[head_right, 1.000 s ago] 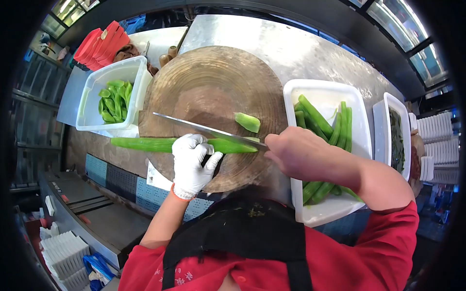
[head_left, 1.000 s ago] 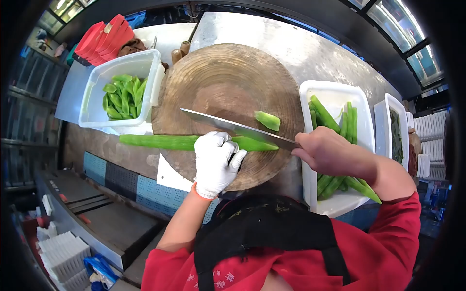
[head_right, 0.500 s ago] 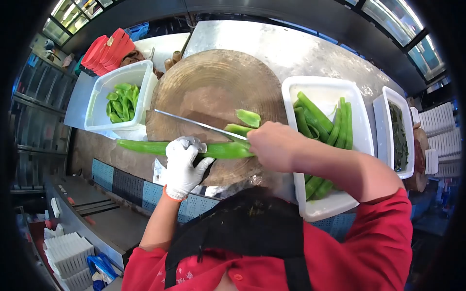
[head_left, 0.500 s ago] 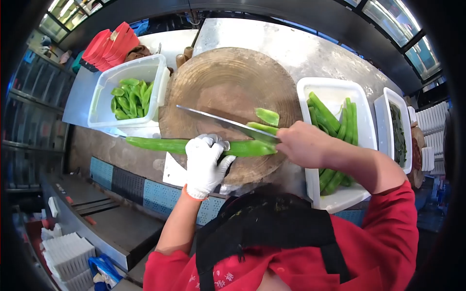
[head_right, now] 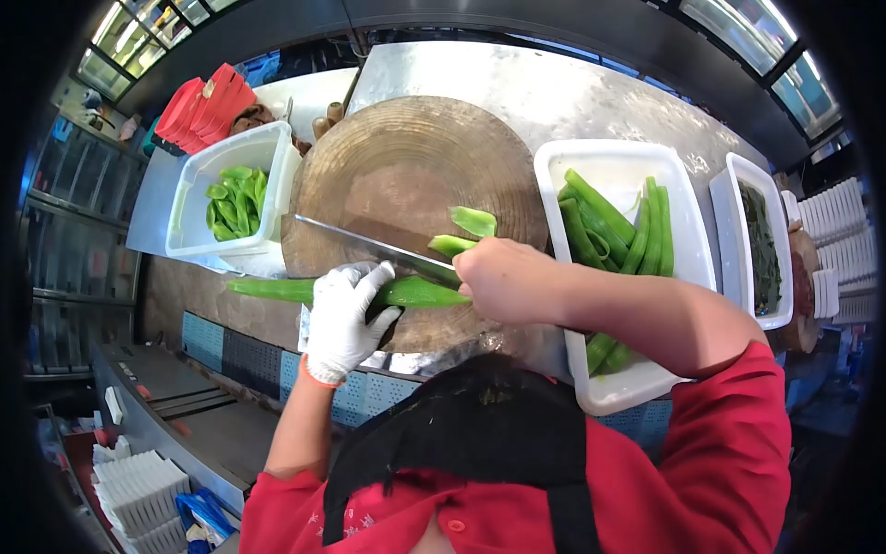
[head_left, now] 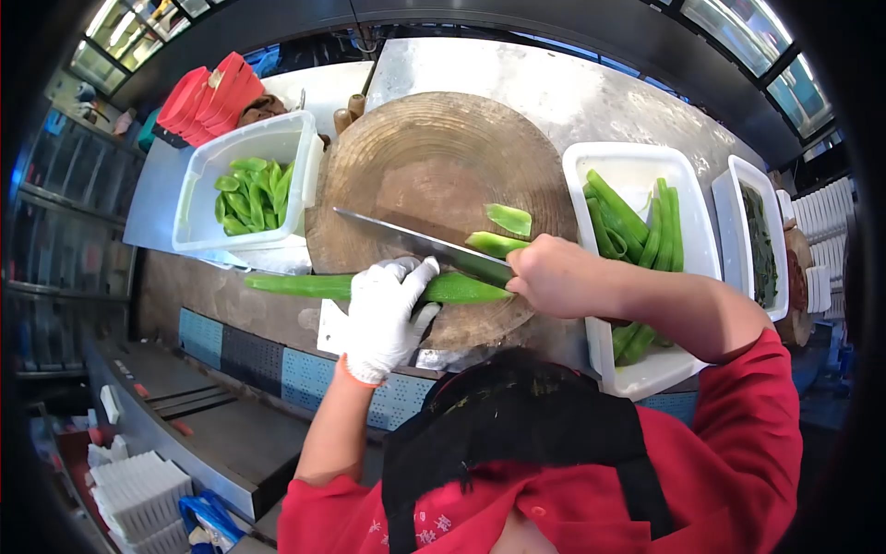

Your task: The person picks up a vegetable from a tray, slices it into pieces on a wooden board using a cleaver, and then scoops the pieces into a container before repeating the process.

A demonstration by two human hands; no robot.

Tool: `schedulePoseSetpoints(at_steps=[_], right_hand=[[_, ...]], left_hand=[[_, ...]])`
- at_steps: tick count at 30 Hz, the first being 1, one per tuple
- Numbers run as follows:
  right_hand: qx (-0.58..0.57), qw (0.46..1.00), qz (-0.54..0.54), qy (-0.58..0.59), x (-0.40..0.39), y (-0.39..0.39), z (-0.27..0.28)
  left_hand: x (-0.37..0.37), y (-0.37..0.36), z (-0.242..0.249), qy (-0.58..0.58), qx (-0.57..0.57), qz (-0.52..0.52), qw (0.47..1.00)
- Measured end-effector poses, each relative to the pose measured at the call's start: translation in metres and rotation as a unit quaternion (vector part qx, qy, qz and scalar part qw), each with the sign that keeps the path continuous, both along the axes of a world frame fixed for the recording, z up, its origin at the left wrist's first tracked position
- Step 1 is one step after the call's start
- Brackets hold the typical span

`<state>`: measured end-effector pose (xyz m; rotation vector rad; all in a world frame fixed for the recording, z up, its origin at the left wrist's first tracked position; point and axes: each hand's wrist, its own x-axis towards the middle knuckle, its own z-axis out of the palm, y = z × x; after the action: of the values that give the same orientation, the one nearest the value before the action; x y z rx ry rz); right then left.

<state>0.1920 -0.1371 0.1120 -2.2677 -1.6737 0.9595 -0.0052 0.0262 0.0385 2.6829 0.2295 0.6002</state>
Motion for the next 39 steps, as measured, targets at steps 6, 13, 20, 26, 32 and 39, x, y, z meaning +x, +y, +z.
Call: schedulePoseSetpoints(at_steps=[6, 13, 20, 26, 32, 39], right_hand=[[0.090, 0.993, 0.066, -0.042, 0.036, -0.008, 0.003], [0.025, 0.999, -0.039, -0.027, 0.037, -0.016, 0.035], [-0.077, 0.996, 0.012, -0.049, 0.027, -0.019, 0.043], [0.013, 1.000, 0.021, -0.014, 0.011, 0.001, -0.010], [0.017, 0.999, 0.036, -0.024, 0.006, 0.002, 0.008], [-0.031, 0.999, 0.029, 0.001, -0.003, -0.005, 0.025]], left_hand=[[0.010, 0.024, -0.009, 0.122, 0.065, -0.021, 0.990], [0.029, -0.004, -0.020, -0.120, -0.016, 0.017, 0.992], [0.029, -0.012, -0.023, -0.164, -0.040, 0.028, 0.985], [0.025, -0.016, -0.028, -0.163, -0.016, 0.048, 0.985], [0.001, -0.010, -0.030, -0.105, -0.013, 0.075, 0.992], [-0.006, -0.017, -0.032, -0.122, -0.042, 0.035, 0.991]])
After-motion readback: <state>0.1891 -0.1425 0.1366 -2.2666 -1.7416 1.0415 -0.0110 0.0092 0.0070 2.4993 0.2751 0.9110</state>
